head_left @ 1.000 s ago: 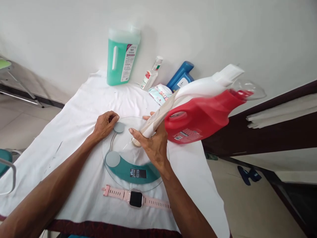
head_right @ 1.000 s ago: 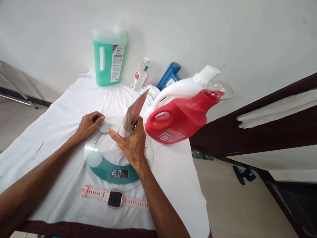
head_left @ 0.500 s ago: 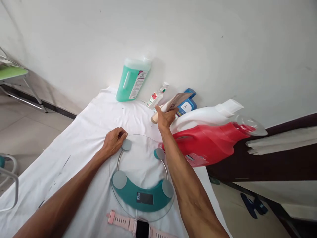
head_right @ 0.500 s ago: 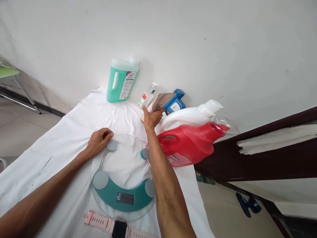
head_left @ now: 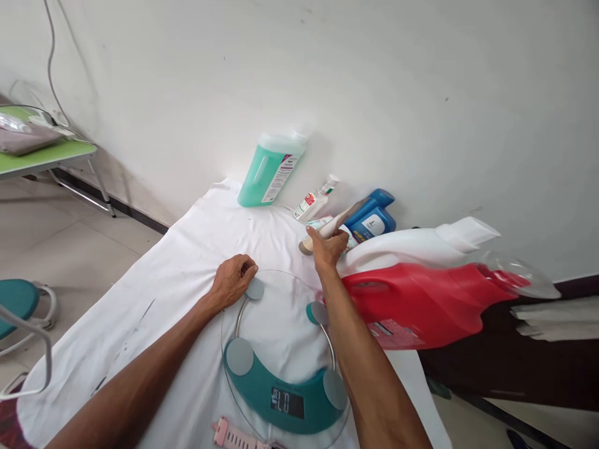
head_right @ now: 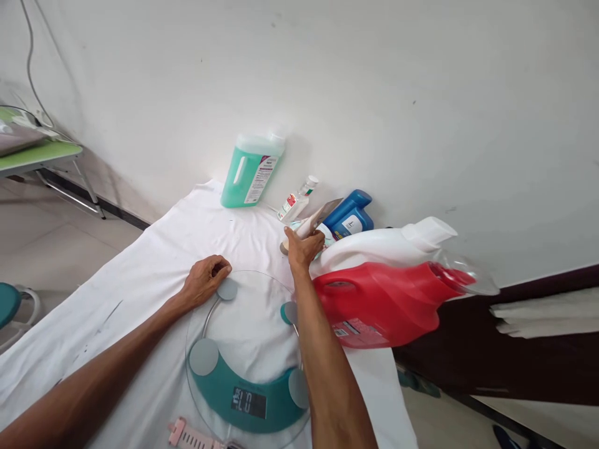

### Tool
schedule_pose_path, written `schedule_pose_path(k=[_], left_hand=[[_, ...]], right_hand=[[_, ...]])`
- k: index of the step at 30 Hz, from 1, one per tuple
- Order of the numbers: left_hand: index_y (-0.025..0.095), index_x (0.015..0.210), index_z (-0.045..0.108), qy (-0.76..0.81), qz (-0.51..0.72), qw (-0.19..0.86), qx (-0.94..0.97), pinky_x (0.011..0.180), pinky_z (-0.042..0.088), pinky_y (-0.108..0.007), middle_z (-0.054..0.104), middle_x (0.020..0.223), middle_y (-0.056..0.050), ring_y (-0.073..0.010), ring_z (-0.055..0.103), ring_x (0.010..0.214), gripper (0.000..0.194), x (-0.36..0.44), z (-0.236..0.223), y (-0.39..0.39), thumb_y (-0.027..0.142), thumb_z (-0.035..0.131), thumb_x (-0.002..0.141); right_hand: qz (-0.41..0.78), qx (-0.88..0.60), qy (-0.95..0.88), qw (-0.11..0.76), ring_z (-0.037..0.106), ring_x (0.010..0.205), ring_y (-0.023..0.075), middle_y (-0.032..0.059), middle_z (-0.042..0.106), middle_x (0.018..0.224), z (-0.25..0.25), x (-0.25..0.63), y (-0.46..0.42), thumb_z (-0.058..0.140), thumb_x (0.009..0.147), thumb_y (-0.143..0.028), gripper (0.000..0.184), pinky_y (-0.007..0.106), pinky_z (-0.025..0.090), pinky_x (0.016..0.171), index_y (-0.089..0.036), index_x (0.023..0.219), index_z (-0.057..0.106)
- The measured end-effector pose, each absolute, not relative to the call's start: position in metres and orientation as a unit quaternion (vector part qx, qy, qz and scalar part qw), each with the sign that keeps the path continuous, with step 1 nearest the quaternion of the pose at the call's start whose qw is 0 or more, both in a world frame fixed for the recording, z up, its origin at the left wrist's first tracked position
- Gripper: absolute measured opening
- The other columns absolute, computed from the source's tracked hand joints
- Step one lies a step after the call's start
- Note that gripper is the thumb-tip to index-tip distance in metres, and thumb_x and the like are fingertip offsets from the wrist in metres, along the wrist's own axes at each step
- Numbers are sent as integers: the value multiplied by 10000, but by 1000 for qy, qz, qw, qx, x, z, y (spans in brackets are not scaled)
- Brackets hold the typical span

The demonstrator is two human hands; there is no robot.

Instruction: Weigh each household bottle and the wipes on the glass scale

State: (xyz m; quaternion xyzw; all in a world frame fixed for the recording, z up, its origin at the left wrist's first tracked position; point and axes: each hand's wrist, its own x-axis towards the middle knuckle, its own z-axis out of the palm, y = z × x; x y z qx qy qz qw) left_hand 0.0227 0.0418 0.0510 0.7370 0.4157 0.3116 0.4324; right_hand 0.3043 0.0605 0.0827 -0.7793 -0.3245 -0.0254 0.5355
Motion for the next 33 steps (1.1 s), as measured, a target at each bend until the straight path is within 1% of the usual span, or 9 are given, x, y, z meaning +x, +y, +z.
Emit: schedule_pose_path(k=[4,6,9,12,18,21,25,28,33], left_hand=[[226,864,669,419,315,433,733,788,478,-344,738,901,-32,-205,662,820,171,25,48,42,302,569,980],[221,861,666,417,317,434,733,781,466,-333,727,891,-28,-194,649,807,169,26,47,42,298,576,981],[218,861,669,417,320,439,729,765,451,-323,718,884,-20,-184,634,792,159,27,47,42,285,583,978],[218,863,670,420,322,448,721,755,446,-316,714,886,-16,-177,628,787,149,27,49,42,270,582,971],[217,849,656,406,332,459,717,741,430,-318,689,873,-18,-172,602,761,165,28,48,42,291,562,963],[222,842,649,407,333,464,713,735,425,-318,684,869,-18,-172,594,754,170,28,48,43,295,548,957],[221,862,652,401,332,464,717,757,434,-327,680,884,-22,-177,611,774,168,28,47,43,298,538,959],[220,876,653,400,333,464,717,771,443,-332,680,894,-23,-177,620,780,172,29,45,42,310,539,968],[223,867,646,397,336,465,716,757,443,-326,673,883,-15,-173,621,774,175,30,43,42,311,545,979]], right_hand=[[-85,-780,-342,517,229,1622,490,362,283,1667,89,266,40,872,677,-641,1204,704,224,1313,-74,1573,303],[-150,-736,-426,504,177,1663,454,332,226,1719,96,239,40,793,773,-709,1169,704,180,1331,-104,1618,258],[-146,-640,-545,521,354,1607,380,257,399,1664,113,199,71,617,961,-637,802,665,308,1297,-188,1572,355],[88,-608,-576,539,601,1380,311,187,613,1472,130,168,137,612,981,-546,536,537,494,1187,-197,1380,529],[168,-687,-423,567,435,1555,400,283,488,1587,146,133,249,759,904,-439,691,583,389,1265,-111,1446,482],[170,-694,-383,586,406,1582,400,266,479,1613,150,130,273,760,905,-420,729,585,397,1264,-127,1496,451],[175,-676,-346,626,570,1459,338,218,618,1489,157,137,289,730,929,-434,659,504,461,1232,-113,1458,500],[169,-666,-329,648,662,1337,325,187,691,1353,159,146,285,603,1007,-502,506,538,529,1151,-132,1352,581],[151,-581,-344,722,739,1097,296,130,744,1045,150,172,249,551,992,-662,513,508,630,939,-170,1063,677]])
